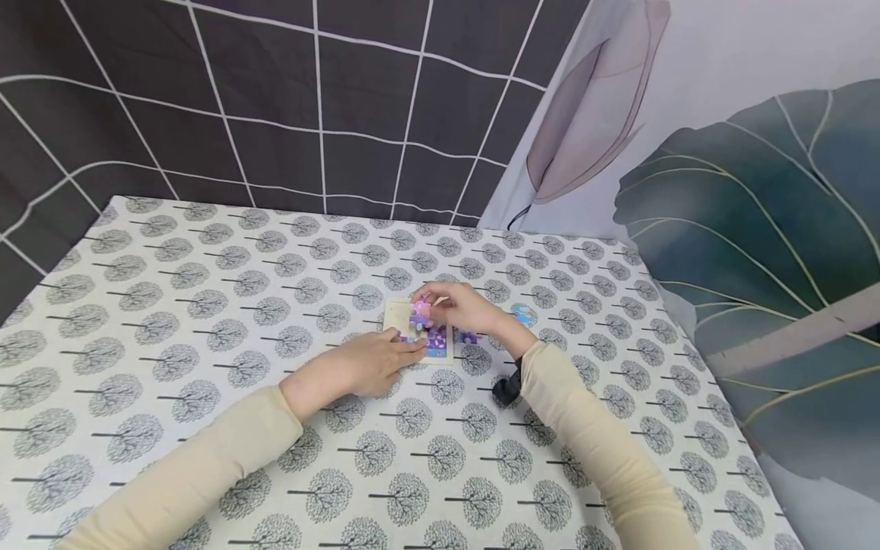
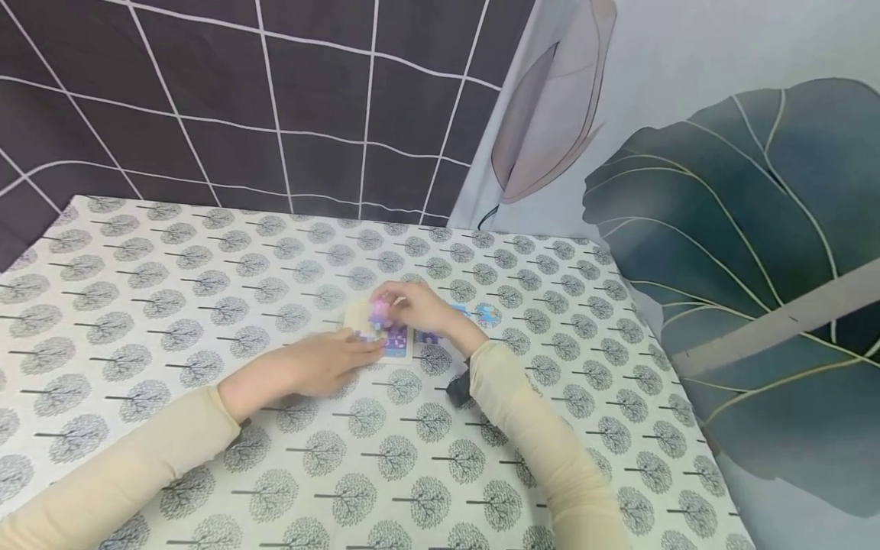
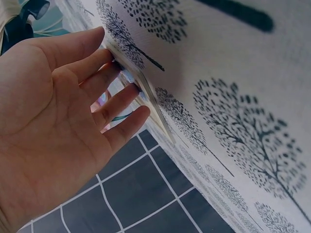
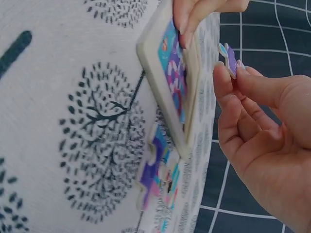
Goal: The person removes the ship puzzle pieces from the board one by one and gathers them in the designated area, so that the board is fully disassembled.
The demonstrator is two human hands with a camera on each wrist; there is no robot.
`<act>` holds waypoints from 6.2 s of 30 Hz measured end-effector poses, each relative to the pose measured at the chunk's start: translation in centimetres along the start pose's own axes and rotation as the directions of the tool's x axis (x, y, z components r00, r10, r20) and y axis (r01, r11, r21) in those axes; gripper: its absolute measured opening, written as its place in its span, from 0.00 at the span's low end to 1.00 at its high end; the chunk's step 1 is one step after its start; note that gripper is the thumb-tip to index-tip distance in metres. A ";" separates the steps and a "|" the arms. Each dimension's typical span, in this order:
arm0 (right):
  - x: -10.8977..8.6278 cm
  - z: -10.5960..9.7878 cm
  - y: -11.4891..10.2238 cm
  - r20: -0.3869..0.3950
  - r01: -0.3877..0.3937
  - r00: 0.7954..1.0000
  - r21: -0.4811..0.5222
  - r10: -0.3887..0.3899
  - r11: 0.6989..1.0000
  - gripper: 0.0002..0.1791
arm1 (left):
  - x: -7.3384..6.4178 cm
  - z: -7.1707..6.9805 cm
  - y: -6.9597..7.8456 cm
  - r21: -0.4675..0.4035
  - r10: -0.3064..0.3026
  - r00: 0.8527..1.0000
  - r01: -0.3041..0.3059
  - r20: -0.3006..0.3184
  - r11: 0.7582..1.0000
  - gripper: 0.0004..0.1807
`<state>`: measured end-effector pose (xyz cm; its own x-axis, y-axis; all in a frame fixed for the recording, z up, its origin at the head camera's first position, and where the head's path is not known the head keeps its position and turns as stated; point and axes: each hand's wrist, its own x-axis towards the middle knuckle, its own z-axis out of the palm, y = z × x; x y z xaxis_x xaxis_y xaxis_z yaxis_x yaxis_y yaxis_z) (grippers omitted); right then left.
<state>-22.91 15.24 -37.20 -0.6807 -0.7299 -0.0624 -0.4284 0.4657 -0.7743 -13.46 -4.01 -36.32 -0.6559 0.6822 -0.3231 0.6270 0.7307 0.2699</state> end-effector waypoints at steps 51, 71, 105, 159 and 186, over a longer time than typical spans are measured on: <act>-6.8 -1.5 0.0 -0.159 -0.133 0.980 -0.095 0.117 0.987 0.16 | -0.2 0.0 0.0 -0.022 -0.007 1.000 0.007 -0.011 1.000 0.28; -8.8 -2.1 1.6 -0.208 -0.187 0.964 -0.082 0.167 0.979 0.16 | -0.2 -0.2 0.1 -0.052 0.003 1.000 -0.004 -0.020 0.999 0.27; -9.6 -2.5 3.9 -0.193 -0.291 0.945 -0.118 0.266 0.949 0.20 | 0.0 -0.2 -0.4 -0.028 0.011 1.000 -0.011 -0.010 1.000 0.28; -9.2 -4.2 2.7 -0.113 -0.362 0.932 -0.215 0.345 0.907 0.14 | -0.1 -0.5 -0.1 -0.031 0.006 1.000 -0.007 -0.004 1.000 0.28; -5.5 -2.5 2.4 -0.194 -0.191 0.966 -0.091 0.171 0.977 0.27 | -0.1 -0.4 0.1 -0.031 -0.028 1.000 0.029 0.010 0.999 0.28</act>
<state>-21.63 21.62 -37.16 -0.8459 -0.5287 -0.0703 -0.3429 0.6400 -0.6876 -13.49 -3.94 -35.92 -0.6692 0.6608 -0.3399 0.5945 0.7505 0.2887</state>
